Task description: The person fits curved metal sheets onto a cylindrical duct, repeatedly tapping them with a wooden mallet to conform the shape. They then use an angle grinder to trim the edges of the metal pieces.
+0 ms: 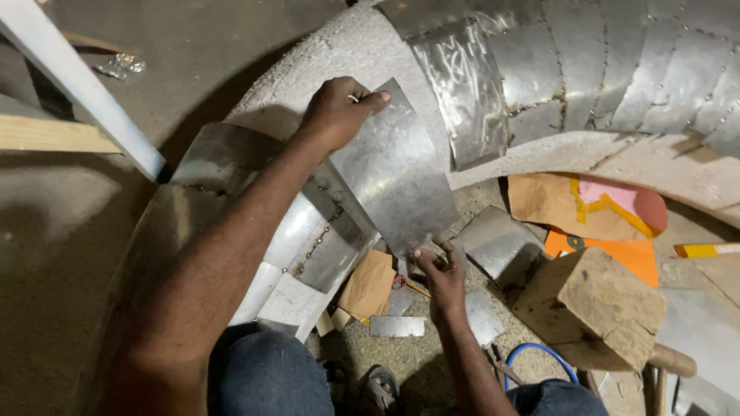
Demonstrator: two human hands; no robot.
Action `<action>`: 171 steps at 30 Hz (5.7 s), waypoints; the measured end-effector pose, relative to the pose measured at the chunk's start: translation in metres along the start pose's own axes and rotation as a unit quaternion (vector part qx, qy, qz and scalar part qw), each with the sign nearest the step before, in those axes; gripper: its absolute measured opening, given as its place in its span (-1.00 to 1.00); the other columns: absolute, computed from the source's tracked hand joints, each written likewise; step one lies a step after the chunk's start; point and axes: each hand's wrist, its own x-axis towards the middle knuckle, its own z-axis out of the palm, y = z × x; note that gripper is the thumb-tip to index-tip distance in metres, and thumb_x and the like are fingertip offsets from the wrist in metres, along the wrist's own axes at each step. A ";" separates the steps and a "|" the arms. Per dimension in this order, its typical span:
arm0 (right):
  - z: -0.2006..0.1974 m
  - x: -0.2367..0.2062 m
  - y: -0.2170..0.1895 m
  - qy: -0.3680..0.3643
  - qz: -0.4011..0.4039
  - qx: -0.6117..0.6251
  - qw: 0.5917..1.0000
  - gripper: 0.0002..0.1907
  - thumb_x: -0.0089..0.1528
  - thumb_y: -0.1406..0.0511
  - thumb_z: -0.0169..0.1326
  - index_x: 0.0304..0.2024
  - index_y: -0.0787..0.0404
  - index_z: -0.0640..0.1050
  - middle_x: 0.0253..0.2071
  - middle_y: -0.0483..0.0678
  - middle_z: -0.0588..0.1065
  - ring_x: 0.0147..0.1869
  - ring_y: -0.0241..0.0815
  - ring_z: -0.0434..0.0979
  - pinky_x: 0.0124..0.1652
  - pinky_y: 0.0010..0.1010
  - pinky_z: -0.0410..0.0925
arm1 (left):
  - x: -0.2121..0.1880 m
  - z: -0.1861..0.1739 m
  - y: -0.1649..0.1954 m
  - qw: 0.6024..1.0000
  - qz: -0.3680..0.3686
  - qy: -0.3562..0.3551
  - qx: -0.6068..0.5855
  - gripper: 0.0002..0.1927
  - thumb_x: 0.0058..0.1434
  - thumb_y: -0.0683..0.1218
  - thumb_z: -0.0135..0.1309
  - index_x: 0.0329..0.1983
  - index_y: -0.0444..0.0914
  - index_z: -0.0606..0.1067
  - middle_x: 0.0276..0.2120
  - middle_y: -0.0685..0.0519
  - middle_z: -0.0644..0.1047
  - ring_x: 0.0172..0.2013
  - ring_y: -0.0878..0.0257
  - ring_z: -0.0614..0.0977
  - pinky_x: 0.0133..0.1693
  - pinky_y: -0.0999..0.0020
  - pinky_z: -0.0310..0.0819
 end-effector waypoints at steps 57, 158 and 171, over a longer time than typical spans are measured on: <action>0.088 0.042 0.056 -0.051 0.135 -0.071 0.987 -0.40 0.27 -0.10 0.27 -0.18 0.37 0.59 -0.41 -0.02 0.48 -0.44 -0.19 0.45 -0.53 -0.42 0.31 | -0.059 -0.039 -0.101 0.939 -0.110 -0.018 0.325 -0.05 -0.04 0.36 0.36 0.39 -0.01 0.35 0.46 -0.02 0.15 0.47 -0.02 -0.01 0.41 -0.20 -0.34; 0.086 0.076 0.051 0.011 0.049 -0.066 0.997 -0.14 0.08 0.20 0.40 0.36 0.33 0.36 -0.14 -0.01 0.51 -0.10 -0.20 0.63 -0.21 -0.37 0.60 | 0.018 -0.077 -0.155 0.968 -0.212 -0.065 0.118 -0.70 0.09 0.03 0.35 -0.23 -0.28 0.69 -0.44 0.09 0.67 -0.43 0.37 0.64 -0.28 0.44 0.53; 0.091 0.076 0.067 0.006 0.030 -0.022 0.999 -0.14 0.13 0.24 0.38 0.38 0.44 0.31 -0.11 0.09 0.51 -0.10 -0.13 0.65 -0.26 -0.36 0.56 | 0.019 -0.073 -0.184 0.987 -0.138 -0.025 0.081 -0.75 0.05 -0.01 0.37 -0.33 -0.27 0.71 -0.47 0.02 0.68 -0.46 0.32 0.63 -0.31 0.36 0.52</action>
